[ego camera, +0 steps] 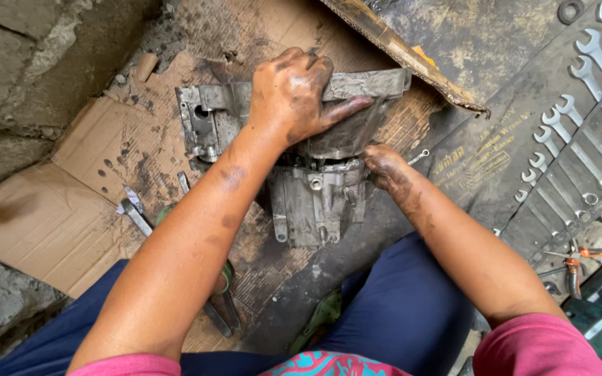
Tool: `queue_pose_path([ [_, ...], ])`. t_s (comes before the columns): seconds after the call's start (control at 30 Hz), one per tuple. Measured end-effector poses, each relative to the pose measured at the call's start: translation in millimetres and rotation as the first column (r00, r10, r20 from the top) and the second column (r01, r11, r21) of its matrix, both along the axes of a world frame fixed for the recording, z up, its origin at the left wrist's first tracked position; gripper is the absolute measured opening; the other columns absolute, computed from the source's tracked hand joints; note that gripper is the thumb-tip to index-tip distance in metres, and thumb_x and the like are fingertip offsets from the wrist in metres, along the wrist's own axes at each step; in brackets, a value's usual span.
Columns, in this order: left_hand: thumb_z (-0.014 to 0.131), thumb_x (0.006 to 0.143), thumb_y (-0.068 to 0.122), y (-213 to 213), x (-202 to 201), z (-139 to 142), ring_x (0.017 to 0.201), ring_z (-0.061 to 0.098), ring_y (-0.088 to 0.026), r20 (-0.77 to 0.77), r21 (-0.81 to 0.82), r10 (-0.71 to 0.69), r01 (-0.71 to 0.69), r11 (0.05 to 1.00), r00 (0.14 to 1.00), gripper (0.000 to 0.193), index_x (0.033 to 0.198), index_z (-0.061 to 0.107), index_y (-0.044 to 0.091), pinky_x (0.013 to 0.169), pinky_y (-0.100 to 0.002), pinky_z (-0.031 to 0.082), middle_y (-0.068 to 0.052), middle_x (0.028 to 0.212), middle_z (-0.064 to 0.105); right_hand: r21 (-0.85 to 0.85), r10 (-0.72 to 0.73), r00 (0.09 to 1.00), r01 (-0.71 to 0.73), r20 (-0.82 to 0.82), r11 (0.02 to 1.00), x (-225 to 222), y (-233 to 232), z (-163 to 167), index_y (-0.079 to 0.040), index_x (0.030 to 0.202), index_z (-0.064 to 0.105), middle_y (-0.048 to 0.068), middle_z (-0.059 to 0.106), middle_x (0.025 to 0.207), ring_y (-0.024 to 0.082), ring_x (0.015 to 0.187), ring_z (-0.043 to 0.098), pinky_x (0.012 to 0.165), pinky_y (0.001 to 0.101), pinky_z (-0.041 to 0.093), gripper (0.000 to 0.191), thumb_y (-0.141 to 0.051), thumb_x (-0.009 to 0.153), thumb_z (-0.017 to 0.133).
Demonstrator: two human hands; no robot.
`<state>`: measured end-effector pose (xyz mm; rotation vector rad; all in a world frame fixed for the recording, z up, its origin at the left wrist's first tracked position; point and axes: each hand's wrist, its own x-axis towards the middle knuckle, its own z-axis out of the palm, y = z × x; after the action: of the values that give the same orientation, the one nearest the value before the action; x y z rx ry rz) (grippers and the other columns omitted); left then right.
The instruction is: The person uses a wrench to loosen and remove bolts from a dirty engine block placed on cardboard. They repeatedly reposition the engine and apply force to separate the two halves of the casing.
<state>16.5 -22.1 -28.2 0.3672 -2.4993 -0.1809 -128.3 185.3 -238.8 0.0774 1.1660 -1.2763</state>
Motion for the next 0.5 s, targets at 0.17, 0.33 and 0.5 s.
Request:
queue_pose_path([
  [0.17,0.081,0.083,0.07,-1,-1,2,0.069,0.068,-0.028,0.017,0.012,0.004,-0.005,1.0,1.0,0.064,0.071,0.068,0.008,0.06,-0.042,0.056,-0.01,0.068,0.066,0.041,0.063,0.998,-0.062,-0.029,0.997,-7,-2,-11,-0.004,0.101,0.072,-0.008,0.055,0.058,0.003,0.041,0.045,0.034,0.0221,0.035,0.018,-0.018,0.094,0.062],
  [0.33,0.082,0.086,0.067,0,2,3,0.071,0.069,-0.028,-0.039,0.006,-0.03,0.03,1.0,0.999,0.061,0.075,0.069,0.008,0.062,-0.042,0.056,-0.01,0.072,0.067,0.102,-0.005,1.0,0.008,-0.029,0.995,3,-5,-3,0.003,0.101,0.068,0.003,0.068,0.068,0.014,0.051,0.06,0.049,0.0315,0.053,0.02,-0.008,0.088,0.058],
  [0.5,0.082,0.082,0.068,13,10,3,0.07,0.069,-0.027,-0.024,-0.008,-0.024,0.024,1.0,0.999,0.063,0.077,0.071,0.006,0.059,-0.041,0.055,-0.011,0.07,0.067,0.121,0.039,0.986,-0.019,-0.165,0.992,14,1,8,0.004,0.106,0.071,0.003,0.068,0.071,0.013,0.051,0.056,0.044,0.0297,0.041,0.023,-0.009,0.089,0.063],
])
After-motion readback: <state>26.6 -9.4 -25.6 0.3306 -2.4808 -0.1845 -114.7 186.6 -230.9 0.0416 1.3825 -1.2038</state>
